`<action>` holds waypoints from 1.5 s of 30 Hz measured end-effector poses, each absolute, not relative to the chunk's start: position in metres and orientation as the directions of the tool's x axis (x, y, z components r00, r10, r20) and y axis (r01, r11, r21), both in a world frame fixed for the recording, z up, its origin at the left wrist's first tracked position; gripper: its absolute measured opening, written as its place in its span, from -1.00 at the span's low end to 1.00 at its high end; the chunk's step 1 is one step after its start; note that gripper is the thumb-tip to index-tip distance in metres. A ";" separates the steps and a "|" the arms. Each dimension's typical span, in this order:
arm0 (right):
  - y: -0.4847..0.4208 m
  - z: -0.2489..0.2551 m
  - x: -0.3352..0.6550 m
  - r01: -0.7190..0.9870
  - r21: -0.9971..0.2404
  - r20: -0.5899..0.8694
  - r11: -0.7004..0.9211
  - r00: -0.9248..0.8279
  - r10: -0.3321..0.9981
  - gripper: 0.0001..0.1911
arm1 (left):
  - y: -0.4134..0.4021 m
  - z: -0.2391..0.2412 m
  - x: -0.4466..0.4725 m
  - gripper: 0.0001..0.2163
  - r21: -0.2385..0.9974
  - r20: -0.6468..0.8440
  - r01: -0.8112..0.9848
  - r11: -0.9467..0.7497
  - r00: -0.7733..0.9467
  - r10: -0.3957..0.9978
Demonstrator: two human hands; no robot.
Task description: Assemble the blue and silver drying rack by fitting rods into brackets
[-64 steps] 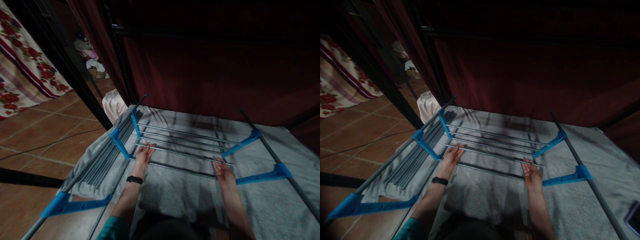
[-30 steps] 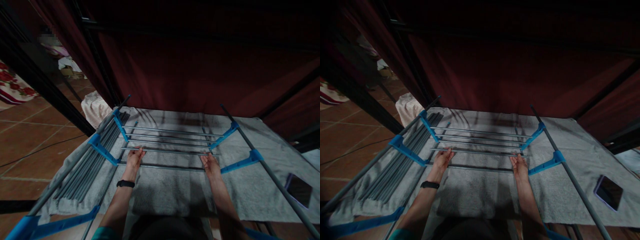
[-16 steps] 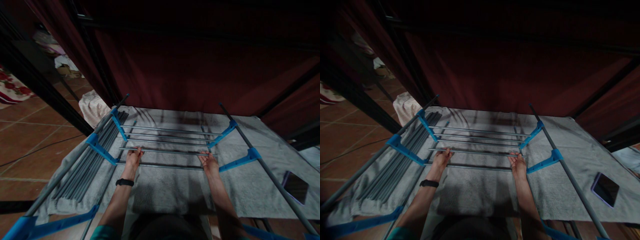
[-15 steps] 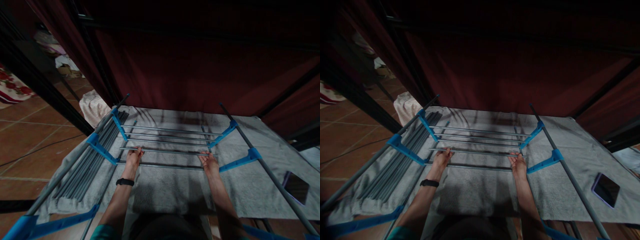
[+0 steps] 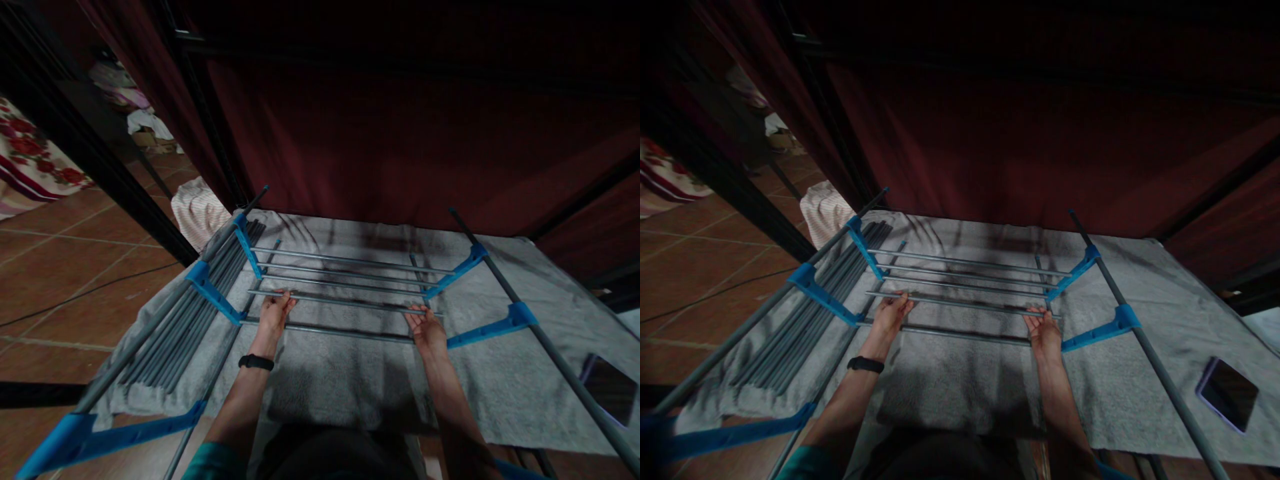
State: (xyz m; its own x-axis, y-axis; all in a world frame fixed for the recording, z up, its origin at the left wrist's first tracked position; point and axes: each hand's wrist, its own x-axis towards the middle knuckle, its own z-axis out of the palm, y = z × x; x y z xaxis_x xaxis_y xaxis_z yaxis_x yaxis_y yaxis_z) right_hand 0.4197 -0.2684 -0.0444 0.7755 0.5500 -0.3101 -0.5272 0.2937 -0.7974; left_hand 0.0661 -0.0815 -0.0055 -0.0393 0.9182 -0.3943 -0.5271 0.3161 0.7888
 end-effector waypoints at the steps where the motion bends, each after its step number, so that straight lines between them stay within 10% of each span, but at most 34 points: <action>1: -0.269 -0.045 0.420 -0.530 -0.794 -0.307 0.298 0.773 0.555 -0.82 | -0.082 -0.005 0.066 -0.80 0.788 -0.383 -0.530 0.313 -0.025 0.923; 45: -0.258 -0.043 0.420 -0.485 -0.767 -0.350 0.420 0.865 0.359 -0.84 | -0.091 0.020 0.080 -0.82 0.812 -0.268 -0.521 0.262 0.067 0.961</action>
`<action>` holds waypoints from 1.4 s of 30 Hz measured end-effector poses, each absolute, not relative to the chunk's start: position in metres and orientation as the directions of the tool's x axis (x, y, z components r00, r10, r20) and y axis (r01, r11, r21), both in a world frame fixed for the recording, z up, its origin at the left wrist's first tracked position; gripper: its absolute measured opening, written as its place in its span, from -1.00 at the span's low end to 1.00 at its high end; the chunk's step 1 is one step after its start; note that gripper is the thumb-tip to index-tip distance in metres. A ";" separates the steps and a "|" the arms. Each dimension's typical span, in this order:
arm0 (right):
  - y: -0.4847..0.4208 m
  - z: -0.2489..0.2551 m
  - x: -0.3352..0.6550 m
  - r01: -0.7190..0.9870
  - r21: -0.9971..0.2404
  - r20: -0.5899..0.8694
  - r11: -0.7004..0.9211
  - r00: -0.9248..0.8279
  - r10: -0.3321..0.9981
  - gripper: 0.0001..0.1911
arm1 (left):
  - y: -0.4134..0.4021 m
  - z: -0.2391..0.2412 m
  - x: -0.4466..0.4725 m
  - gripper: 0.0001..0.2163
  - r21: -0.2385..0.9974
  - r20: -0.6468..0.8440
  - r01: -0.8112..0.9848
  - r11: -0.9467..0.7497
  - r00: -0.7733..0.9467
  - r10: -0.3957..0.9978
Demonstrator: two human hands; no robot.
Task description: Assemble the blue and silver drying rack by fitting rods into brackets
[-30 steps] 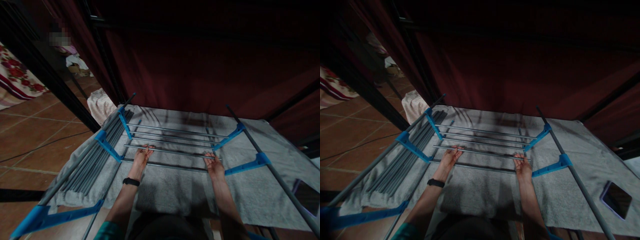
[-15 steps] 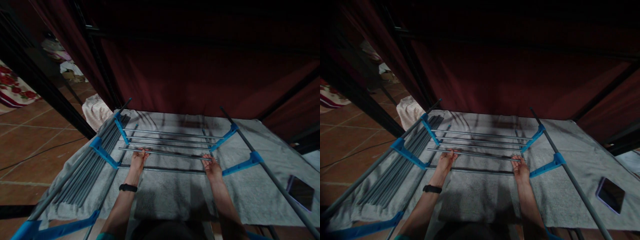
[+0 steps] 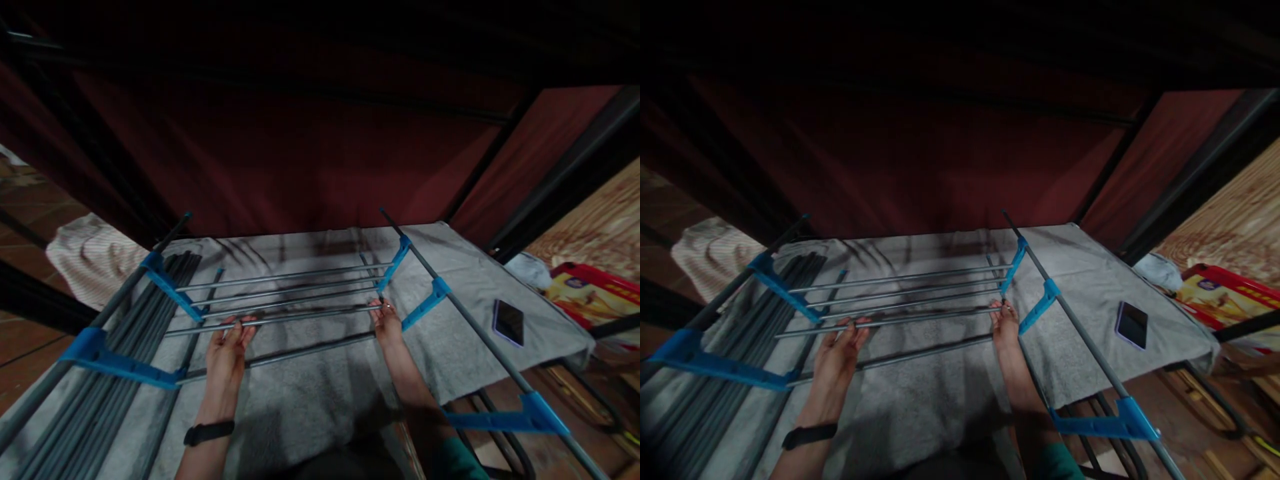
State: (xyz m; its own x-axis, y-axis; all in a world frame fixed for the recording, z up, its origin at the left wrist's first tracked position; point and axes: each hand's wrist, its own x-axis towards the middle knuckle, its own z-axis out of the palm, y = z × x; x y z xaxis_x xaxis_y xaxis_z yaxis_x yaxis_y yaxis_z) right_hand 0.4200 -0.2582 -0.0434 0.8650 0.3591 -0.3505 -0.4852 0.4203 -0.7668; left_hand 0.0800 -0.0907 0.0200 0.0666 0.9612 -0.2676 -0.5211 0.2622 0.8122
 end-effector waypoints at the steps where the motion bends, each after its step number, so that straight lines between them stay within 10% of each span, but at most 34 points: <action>1: -0.258 -0.044 0.421 -0.482 -0.767 -0.353 0.424 0.869 0.348 -0.84 | -0.091 0.020 0.082 -0.83 0.810 -0.261 -0.525 0.261 0.075 0.962; 18: -0.262 -0.066 0.444 -0.480 -0.773 -0.410 0.416 0.877 0.250 -0.71 | -0.113 0.058 0.109 -0.58 0.856 -0.072 -0.500 0.135 0.143 0.987; 27: -0.265 -0.071 0.435 -0.484 -0.829 -0.342 0.280 0.835 0.430 -0.91 | -0.120 0.082 0.122 -0.60 0.876 0.069 -0.481 0.019 0.164 0.984; 42: -0.238 -0.070 0.391 -0.298 -0.941 -0.313 -0.157 0.604 0.733 -0.66 | -0.123 0.084 0.130 -0.64 0.896 0.129 -0.442 -0.037 0.181 0.975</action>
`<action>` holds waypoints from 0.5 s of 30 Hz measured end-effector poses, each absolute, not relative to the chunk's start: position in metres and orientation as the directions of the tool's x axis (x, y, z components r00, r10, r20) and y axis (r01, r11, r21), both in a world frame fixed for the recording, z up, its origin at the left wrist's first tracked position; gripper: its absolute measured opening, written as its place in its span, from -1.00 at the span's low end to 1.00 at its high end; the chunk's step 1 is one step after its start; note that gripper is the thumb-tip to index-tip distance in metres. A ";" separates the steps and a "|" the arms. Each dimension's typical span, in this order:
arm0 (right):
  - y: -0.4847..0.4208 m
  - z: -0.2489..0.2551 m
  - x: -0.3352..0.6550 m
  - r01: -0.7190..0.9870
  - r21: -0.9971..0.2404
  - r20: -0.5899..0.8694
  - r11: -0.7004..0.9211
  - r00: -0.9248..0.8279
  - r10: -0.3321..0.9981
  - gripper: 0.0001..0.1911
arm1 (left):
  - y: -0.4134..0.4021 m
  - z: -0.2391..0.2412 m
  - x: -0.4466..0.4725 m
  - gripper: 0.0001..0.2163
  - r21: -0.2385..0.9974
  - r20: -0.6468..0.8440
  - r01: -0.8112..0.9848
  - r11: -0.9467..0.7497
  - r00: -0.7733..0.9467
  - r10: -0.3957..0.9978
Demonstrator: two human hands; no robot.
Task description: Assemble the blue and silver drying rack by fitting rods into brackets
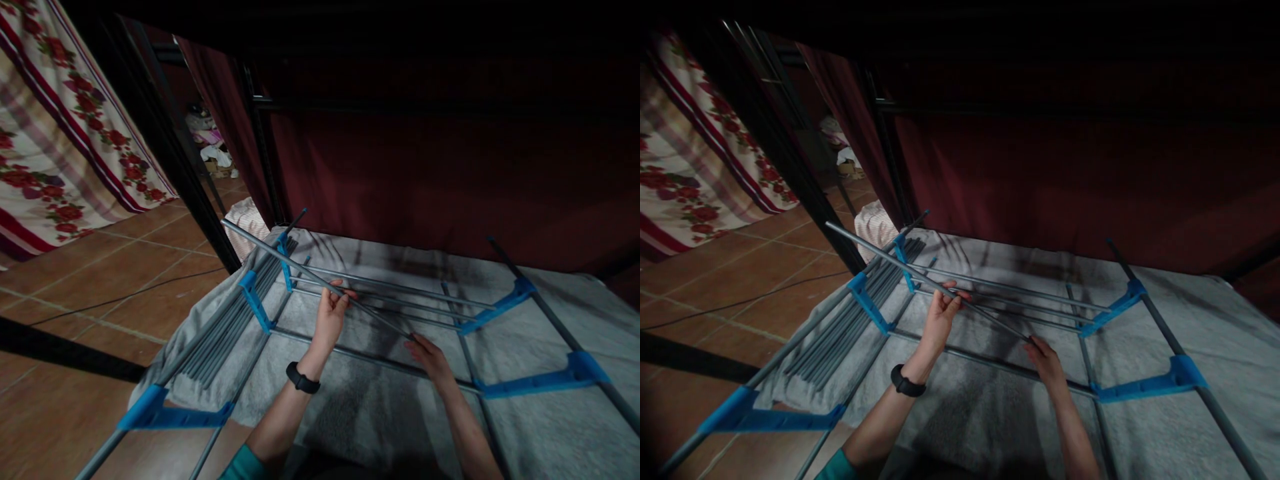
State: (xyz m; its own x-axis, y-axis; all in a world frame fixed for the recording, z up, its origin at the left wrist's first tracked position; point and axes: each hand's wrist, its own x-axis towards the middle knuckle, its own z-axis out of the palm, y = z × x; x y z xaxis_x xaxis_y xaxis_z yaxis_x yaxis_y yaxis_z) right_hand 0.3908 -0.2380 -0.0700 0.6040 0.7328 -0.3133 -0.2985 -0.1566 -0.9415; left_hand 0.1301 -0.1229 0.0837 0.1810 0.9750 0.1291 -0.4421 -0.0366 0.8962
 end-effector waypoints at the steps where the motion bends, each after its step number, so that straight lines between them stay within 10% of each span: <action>1: -0.237 -0.072 0.388 -0.262 -0.951 -0.292 -0.162 0.595 0.749 -0.65 | -0.123 0.082 0.131 -0.64 0.898 0.133 -0.438 -0.040 0.184 0.974; 15: -0.227 -0.059 0.331 0.303 -0.932 -0.044 -0.199 0.451 0.892 -0.50 | -0.129 0.052 0.138 -0.67 0.944 0.177 -0.317 -0.095 0.241 0.954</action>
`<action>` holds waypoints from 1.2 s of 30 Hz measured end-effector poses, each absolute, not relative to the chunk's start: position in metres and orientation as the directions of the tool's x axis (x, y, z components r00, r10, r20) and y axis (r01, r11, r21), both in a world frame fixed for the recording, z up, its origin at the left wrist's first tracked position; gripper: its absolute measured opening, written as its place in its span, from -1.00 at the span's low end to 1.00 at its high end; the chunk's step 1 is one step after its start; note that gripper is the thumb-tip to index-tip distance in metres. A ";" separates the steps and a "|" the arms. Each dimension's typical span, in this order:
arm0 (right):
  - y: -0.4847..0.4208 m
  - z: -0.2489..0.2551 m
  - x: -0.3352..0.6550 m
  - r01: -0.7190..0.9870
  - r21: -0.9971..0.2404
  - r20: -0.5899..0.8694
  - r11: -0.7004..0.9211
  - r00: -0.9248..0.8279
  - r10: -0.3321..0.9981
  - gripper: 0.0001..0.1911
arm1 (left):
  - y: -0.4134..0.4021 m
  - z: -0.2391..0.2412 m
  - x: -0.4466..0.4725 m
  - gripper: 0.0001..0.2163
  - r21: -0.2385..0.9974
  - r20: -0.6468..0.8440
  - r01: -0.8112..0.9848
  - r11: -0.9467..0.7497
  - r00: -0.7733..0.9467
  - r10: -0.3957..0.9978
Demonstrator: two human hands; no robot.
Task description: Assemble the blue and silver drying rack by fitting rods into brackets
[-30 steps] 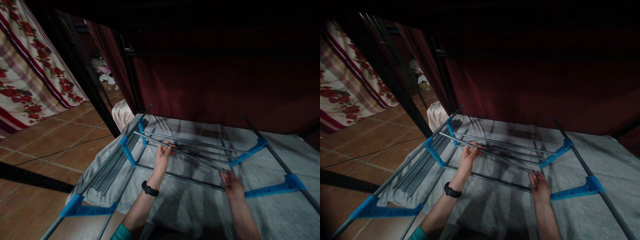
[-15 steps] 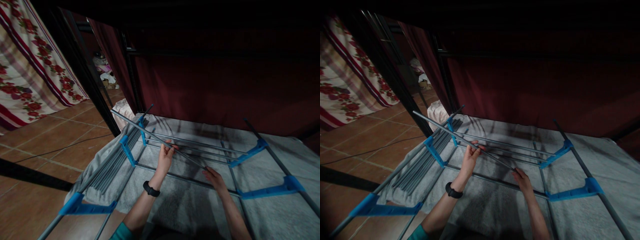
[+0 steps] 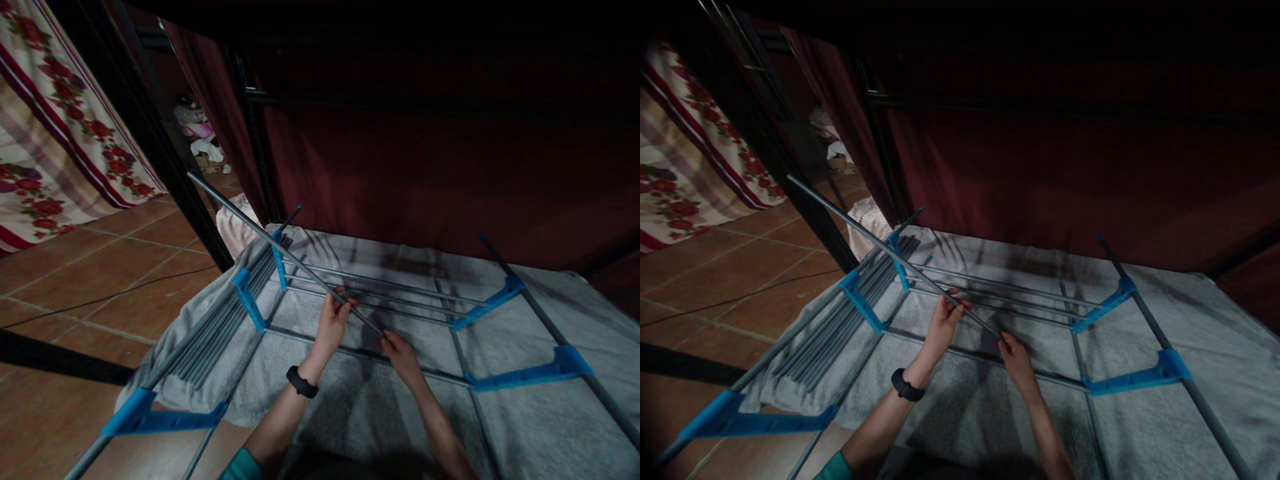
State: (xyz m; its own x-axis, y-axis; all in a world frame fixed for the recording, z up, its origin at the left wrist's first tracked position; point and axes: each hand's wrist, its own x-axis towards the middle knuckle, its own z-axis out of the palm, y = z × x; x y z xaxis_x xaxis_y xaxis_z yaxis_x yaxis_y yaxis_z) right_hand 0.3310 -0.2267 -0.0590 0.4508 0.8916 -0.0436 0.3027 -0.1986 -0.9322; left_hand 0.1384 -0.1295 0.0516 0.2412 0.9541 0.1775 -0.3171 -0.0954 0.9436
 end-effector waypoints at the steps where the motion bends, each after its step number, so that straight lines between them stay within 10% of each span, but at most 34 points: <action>1: -0.226 -0.058 0.327 0.321 -0.927 -0.034 -0.192 0.440 0.897 -0.52 | -0.131 0.050 0.139 -0.68 0.949 0.176 -0.300 -0.097 0.247 0.953; 36: -0.243 -0.058 0.374 0.197 -0.977 0.032 -0.080 0.509 0.860 -0.40 | -0.095 0.020 0.079 -0.71 0.735 0.441 0.431 -0.523 0.281 0.852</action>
